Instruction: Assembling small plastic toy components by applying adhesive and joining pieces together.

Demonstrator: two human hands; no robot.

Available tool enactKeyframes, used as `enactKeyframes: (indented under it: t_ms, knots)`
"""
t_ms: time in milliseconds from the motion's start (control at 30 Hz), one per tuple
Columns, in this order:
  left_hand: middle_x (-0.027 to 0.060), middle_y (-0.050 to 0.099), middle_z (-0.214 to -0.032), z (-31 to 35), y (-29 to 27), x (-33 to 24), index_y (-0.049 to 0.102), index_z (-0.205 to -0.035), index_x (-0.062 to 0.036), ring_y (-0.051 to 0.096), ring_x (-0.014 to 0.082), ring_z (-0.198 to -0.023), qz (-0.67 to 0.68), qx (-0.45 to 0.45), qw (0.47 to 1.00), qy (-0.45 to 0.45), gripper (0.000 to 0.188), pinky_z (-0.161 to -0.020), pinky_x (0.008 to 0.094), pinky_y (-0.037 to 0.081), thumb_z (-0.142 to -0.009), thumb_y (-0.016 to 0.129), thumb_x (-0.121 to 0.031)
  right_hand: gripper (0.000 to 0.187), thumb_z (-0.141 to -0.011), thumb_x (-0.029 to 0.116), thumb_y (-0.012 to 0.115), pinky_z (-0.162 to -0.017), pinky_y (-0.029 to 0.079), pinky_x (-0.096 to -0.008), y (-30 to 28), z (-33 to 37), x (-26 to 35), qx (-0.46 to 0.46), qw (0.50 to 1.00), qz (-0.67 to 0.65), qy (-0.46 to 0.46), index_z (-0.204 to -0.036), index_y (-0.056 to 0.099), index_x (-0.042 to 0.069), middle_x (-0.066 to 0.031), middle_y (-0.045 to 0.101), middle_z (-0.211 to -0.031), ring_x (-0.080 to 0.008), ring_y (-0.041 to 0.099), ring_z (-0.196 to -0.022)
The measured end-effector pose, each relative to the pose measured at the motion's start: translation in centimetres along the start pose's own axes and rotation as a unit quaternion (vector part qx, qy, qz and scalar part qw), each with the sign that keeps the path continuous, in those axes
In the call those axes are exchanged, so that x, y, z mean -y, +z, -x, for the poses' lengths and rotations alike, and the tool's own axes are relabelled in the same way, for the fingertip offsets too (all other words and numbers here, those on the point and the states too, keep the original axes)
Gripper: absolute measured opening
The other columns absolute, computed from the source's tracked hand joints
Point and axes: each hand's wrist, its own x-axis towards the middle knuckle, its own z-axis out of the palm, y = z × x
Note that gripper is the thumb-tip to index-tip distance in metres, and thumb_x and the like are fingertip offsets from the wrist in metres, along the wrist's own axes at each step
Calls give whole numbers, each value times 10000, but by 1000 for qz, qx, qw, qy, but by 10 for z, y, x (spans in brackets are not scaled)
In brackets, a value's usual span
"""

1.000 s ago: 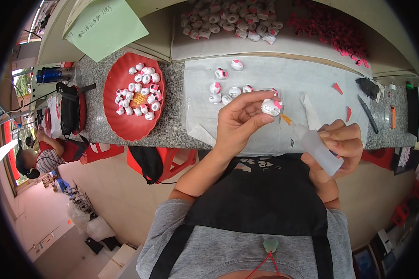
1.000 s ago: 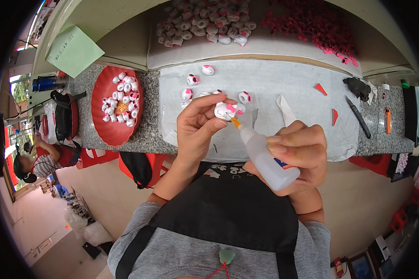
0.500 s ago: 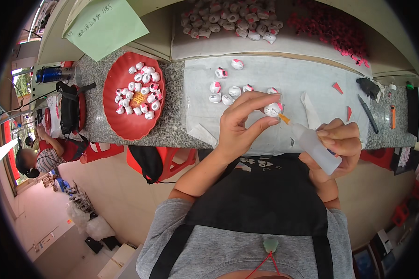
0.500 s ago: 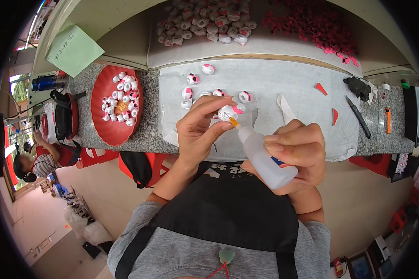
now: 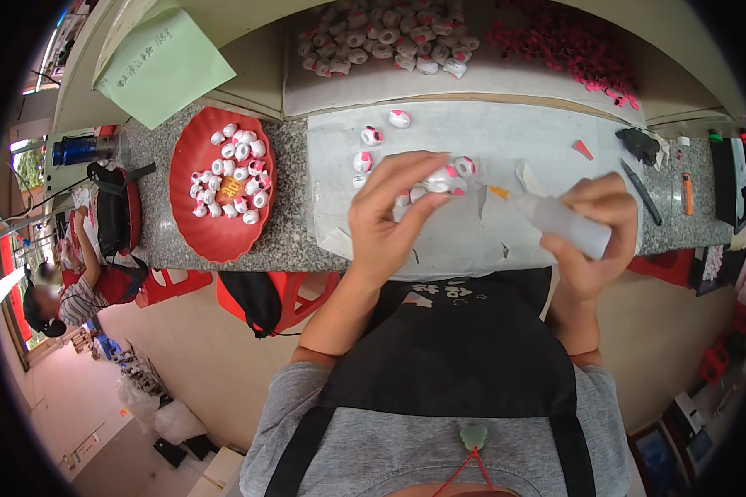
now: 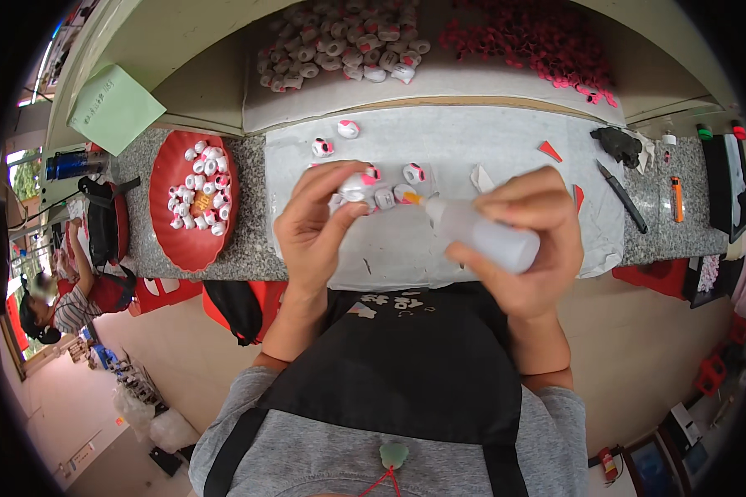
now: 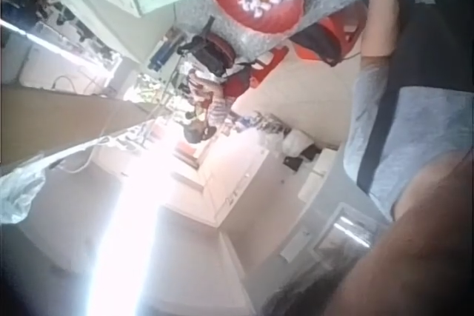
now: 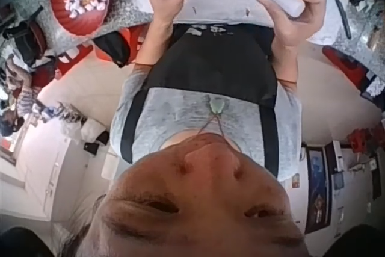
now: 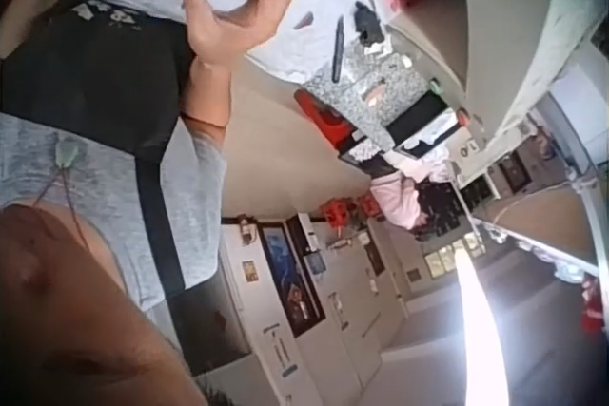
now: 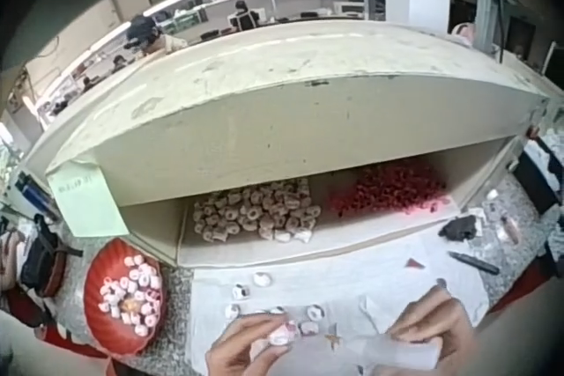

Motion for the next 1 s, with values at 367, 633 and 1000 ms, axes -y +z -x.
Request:
enactKeyframes:
  t_ms: [367, 633, 1000]
  knots:
    - [132, 496, -988, 3, -23, 1, 478, -1023, 47, 488, 169, -909, 76, -133, 986, -67, 348, -777, 247, 384, -685, 560, 56, 174, -689, 106, 562, -552, 438, -267, -33, -79, -121, 41, 925, 174, 335, -828, 500, 22, -68, 527, -689, -159, 546, -685]
    - [119, 494, -983, 6, -19, 2, 479, -1027, 32, 492, 134, -859, 100, -123, 982, -102, 352, -718, 215, 404, -685, 554, 67, 277, -665, 255, 588, -542, 418, -319, -14, -83, -163, -6, 833, 547, 79, -891, 581, 94, -121, 562, -699, -231, 550, -626]
    - [138, 503, -982, 4, -5, 6, 462, -1010, 46, 507, 181, -890, 131, -41, 985, -106, 337, -755, 271, 425, -684, 524, 102, 50, -662, -25, 545, -494, 369, -216, 18, -17, -19, 18, 953, -87, 291, -694, 506, -25, -78, 518, -677, -102, 460, -543]
